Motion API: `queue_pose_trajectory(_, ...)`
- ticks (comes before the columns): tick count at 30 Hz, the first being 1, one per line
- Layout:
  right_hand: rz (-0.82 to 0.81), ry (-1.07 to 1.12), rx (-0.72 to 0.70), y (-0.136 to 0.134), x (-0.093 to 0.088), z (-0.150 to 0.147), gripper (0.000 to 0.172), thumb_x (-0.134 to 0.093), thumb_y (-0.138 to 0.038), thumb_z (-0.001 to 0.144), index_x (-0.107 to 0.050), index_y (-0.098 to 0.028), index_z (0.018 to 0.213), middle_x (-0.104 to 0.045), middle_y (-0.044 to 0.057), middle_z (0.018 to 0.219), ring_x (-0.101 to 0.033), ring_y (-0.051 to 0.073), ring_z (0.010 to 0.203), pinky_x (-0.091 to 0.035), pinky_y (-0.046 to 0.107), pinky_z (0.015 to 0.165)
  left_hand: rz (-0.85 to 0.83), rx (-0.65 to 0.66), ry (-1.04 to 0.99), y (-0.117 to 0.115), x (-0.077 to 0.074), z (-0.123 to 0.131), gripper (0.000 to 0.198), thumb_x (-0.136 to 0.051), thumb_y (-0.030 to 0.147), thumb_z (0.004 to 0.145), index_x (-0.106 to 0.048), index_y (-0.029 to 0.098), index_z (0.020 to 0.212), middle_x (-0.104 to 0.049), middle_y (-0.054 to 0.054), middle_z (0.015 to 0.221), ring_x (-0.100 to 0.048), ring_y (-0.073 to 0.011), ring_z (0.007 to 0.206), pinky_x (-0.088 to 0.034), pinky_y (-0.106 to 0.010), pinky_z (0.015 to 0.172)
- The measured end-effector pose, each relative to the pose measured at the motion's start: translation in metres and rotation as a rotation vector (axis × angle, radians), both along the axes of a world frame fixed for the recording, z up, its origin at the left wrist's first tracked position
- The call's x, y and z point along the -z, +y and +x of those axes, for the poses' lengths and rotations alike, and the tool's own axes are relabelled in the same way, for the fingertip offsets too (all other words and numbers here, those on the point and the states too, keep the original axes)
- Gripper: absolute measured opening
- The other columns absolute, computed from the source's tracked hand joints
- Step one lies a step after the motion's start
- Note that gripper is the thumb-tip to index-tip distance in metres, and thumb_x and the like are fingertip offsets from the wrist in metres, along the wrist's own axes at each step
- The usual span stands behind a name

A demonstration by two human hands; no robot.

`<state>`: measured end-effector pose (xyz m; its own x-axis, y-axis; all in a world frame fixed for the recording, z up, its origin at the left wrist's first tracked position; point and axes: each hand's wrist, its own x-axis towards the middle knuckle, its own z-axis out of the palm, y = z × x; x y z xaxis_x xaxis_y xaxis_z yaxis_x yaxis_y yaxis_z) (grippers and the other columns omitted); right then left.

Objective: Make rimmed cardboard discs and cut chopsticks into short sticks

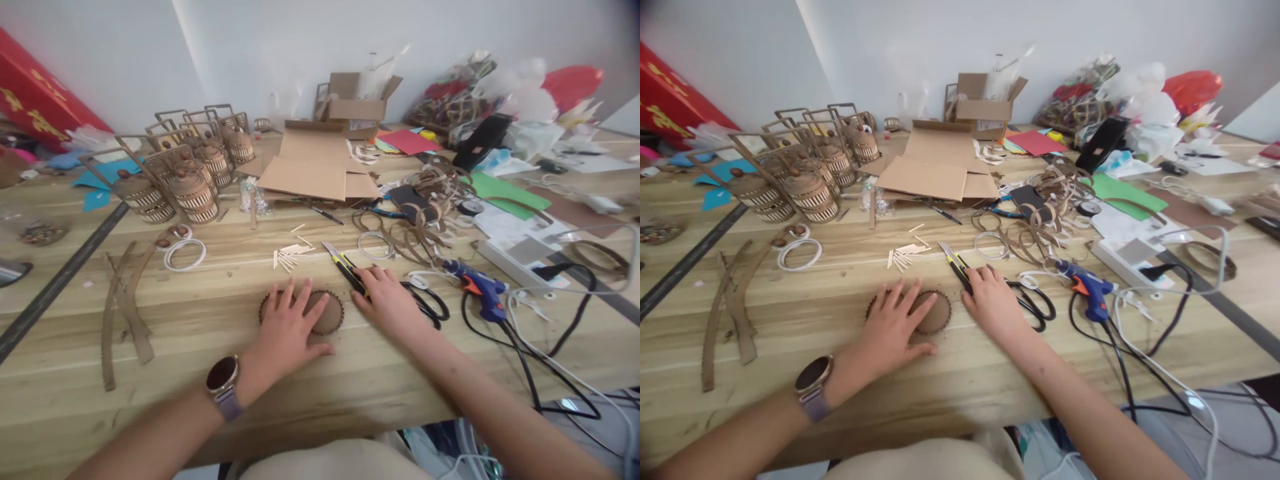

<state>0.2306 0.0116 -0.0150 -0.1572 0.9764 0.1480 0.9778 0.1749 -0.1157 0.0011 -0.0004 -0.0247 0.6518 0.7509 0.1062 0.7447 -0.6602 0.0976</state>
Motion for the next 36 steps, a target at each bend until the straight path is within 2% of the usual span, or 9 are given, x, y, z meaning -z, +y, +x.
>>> queue_pose_trajectory(5,-0.019,-0.010,0.003,-0.004,-0.002,-0.002,0.043,-0.056,-0.031,0.090,-0.056,-0.013,0.129,-0.065,0.015,0.117,-0.059,0.033,0.106,-0.048,0.044,0.092,-0.003,-0.002,0.032,0.006,0.007,-0.001,0.061,-0.045,0.061,0.092,-0.046,0.029,0.144,-0.038,-0.012,0.155,-0.037,-0.0416,0.138,-0.029,-0.065,0.109)
queue_pose_trajectory(9,-0.034,0.019,-0.019,0.004,-0.009,0.001,0.039,-0.054,-0.038,0.093,-0.061,-0.014,0.123,-0.066,0.015,0.119,-0.059,0.032,0.110,-0.047,0.045,0.094,-0.012,-0.008,0.027,0.006,0.007,-0.008,0.062,-0.046,0.061,0.091,-0.048,0.027,0.142,-0.039,-0.013,0.154,-0.039,-0.0397,0.138,-0.032,-0.062,0.109)
queue_pose_trajectory(12,-0.035,0.045,-0.063,0.024,-0.017,0.000,0.036,-0.049,-0.036,0.096,-0.063,-0.013,0.120,-0.065,0.015,0.120,-0.058,0.030,0.113,-0.046,0.043,0.098,-0.066,-0.001,0.029,0.003,0.004,-0.012,0.065,-0.048,0.063,0.089,-0.048,0.026,0.143,-0.040,-0.013,0.154,-0.040,-0.0396,0.137,-0.033,-0.062,0.109)
queue_pose_trajectory(18,-0.012,0.034,-0.142,0.111,-0.021,-0.027,0.029,-0.048,-0.026,0.099,-0.061,-0.012,0.121,-0.061,0.013,0.129,-0.054,0.023,0.122,-0.042,0.039,0.106,-0.214,-0.024,0.004,0.009,-0.021,-0.013,0.067,-0.044,0.063,0.091,-0.044,0.024,0.145,-0.041,-0.012,0.153,-0.035,-0.0379,0.141,-0.032,-0.061,0.112)
queue_pose_trajectory(20,-0.013,0.021,-0.124,0.149,-0.018,-0.039,0.030,-0.056,-0.031,0.096,-0.059,-0.016,0.122,-0.060,0.010,0.129,-0.058,0.024,0.116,-0.048,0.047,0.098,-0.249,-0.047,0.007,0.015,-0.032,-0.013,0.063,-0.045,0.060,0.093,-0.048,0.020,0.142,-0.039,-0.013,0.154,-0.032,-0.0372,0.143,-0.028,-0.061,0.114)
queue_pose_trajectory(24,-0.013,0.007,-0.007,0.215,-0.013,-0.058,0.035,-0.060,-0.035,0.094,-0.058,-0.017,0.123,-0.060,0.009,0.124,-0.063,0.023,0.104,-0.054,0.044,0.087,-0.234,-0.095,-0.084,0.032,-0.038,-0.016,0.055,-0.045,0.055,0.095,-0.055,0.019,0.135,-0.041,-0.013,0.154,-0.033,-0.0335,0.143,-0.027,-0.056,0.117)
queue_pose_trajectory(29,0.007,-0.010,0.106,0.260,-0.008,-0.077,0.032,-0.058,-0.035,0.095,-0.058,-0.018,0.123,-0.060,0.009,0.125,-0.062,0.022,0.104,-0.054,0.043,0.087,-0.142,-0.159,-0.254,0.076,-0.021,-0.026,0.043,-0.054,0.044,0.094,-0.060,0.020,0.129,-0.055,-0.011,0.143,-0.047,-0.0286,0.134,-0.033,-0.049,0.116)
queue_pose_trajectory(32,0.036,-0.027,0.144,0.271,-0.003,-0.084,0.034,-0.059,-0.035,0.094,-0.058,-0.018,0.124,-0.060,0.009,0.125,-0.062,0.022,0.104,-0.054,0.044,0.087,-0.084,-0.241,-0.310,0.121,-0.016,-0.030,0.033,-0.052,0.038,0.096,-0.066,0.019,0.119,-0.064,-0.010,0.130,-0.058,-0.0244,0.122,-0.045,-0.041,0.106)
queue_pose_trajectory(36,0.071,-0.054,0.146,0.279,-0.001,-0.089,0.032,-0.058,-0.034,0.095,-0.058,-0.019,0.123,-0.059,0.010,0.126,-0.062,0.022,0.105,-0.054,0.043,0.088,-0.013,-0.328,-0.309,0.185,-0.017,-0.031,0.026,-0.046,0.025,0.099,-0.066,0.015,0.111,-0.069,-0.012,0.116,-0.063,-0.0215,0.110,-0.050,-0.037,0.097)
